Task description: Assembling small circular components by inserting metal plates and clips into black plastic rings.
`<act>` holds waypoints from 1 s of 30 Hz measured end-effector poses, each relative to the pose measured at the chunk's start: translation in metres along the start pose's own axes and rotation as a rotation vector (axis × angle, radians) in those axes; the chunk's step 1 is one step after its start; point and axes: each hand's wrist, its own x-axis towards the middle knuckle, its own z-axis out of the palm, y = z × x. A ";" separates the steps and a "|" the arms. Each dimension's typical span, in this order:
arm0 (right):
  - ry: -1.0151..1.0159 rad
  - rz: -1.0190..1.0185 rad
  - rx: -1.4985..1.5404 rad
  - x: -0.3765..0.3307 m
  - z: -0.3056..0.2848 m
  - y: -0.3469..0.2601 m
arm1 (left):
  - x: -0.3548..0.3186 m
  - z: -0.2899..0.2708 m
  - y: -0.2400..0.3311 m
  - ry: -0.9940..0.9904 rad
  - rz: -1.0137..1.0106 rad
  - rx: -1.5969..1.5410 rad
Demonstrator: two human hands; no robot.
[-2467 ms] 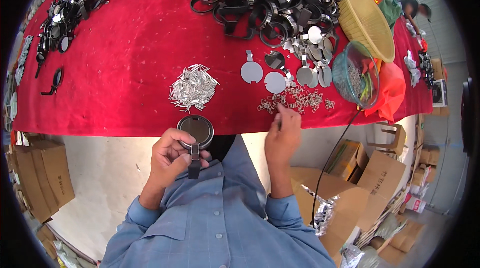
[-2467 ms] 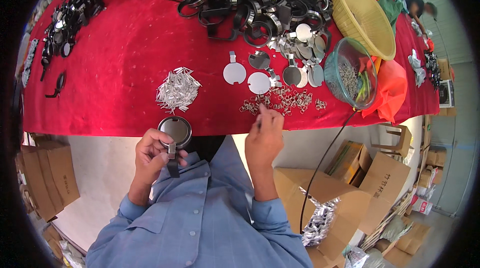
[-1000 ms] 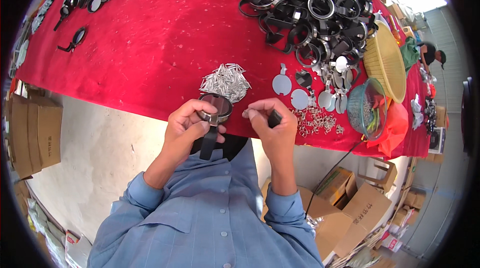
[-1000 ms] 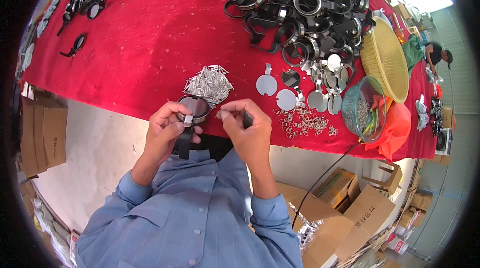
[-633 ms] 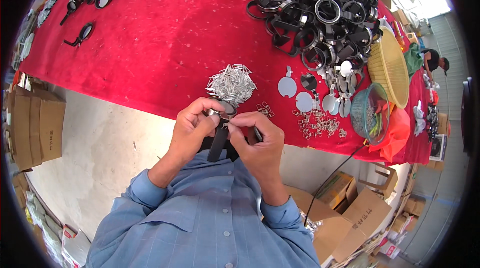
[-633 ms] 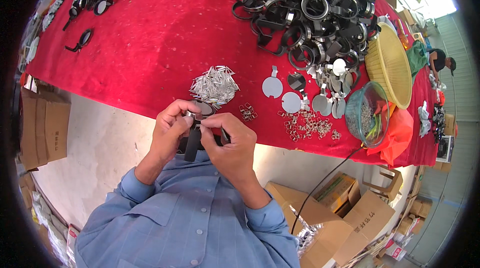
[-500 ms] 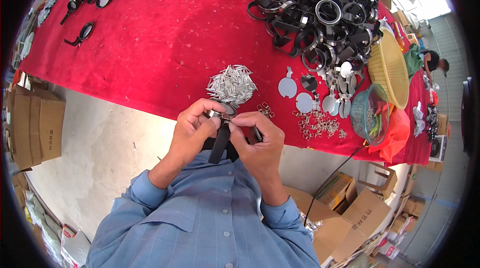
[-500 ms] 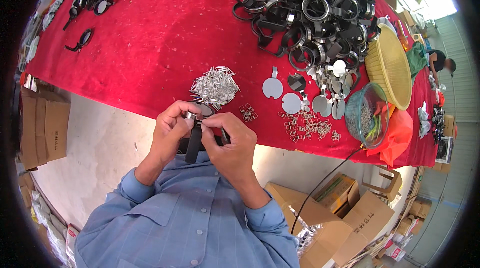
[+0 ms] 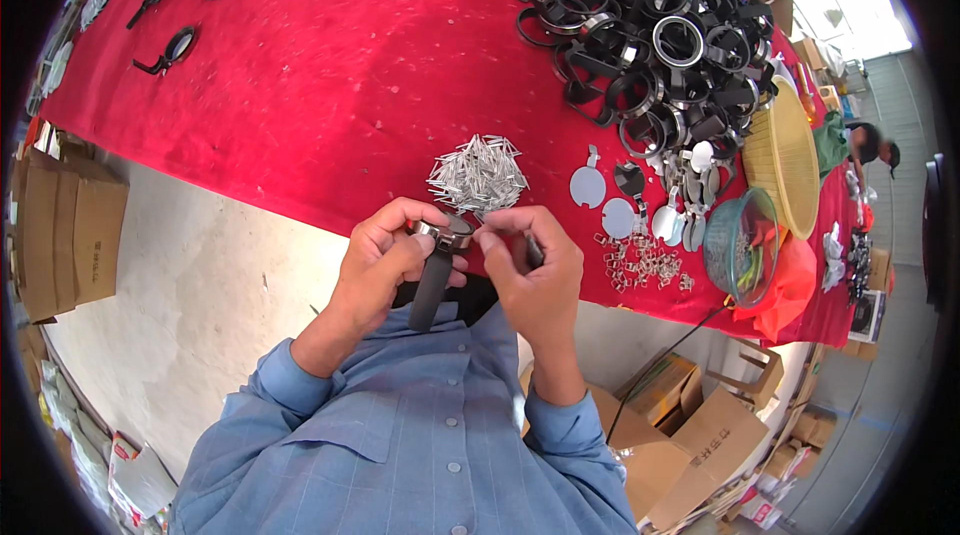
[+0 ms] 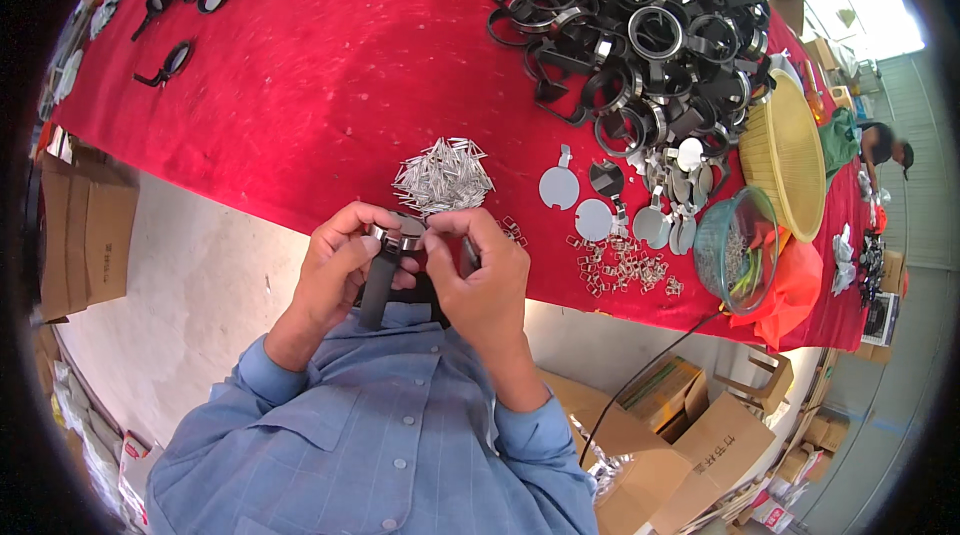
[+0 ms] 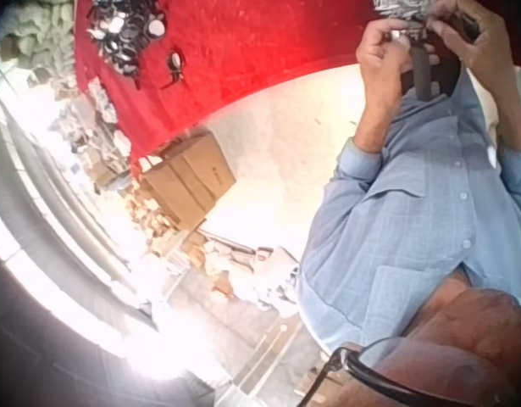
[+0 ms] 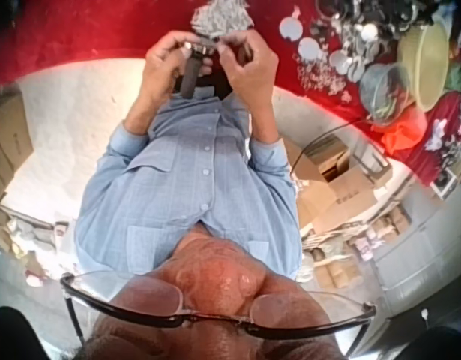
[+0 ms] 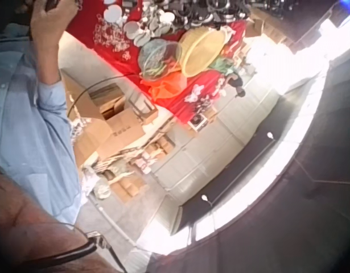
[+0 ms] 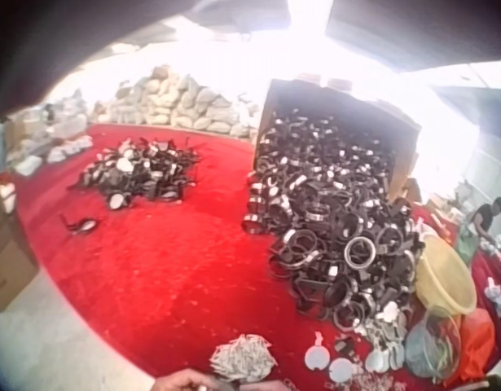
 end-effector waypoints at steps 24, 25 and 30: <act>-0.131 -0.246 -0.471 0.031 0.034 0.036 | -0.011 -0.054 0.041 0.135 0.194 0.012; -0.158 -0.253 -0.524 0.031 0.038 0.036 | -0.012 -0.054 0.041 0.145 0.196 0.017; -0.237 -0.296 -0.717 0.035 0.049 0.040 | -0.014 -0.053 0.039 0.157 0.186 0.040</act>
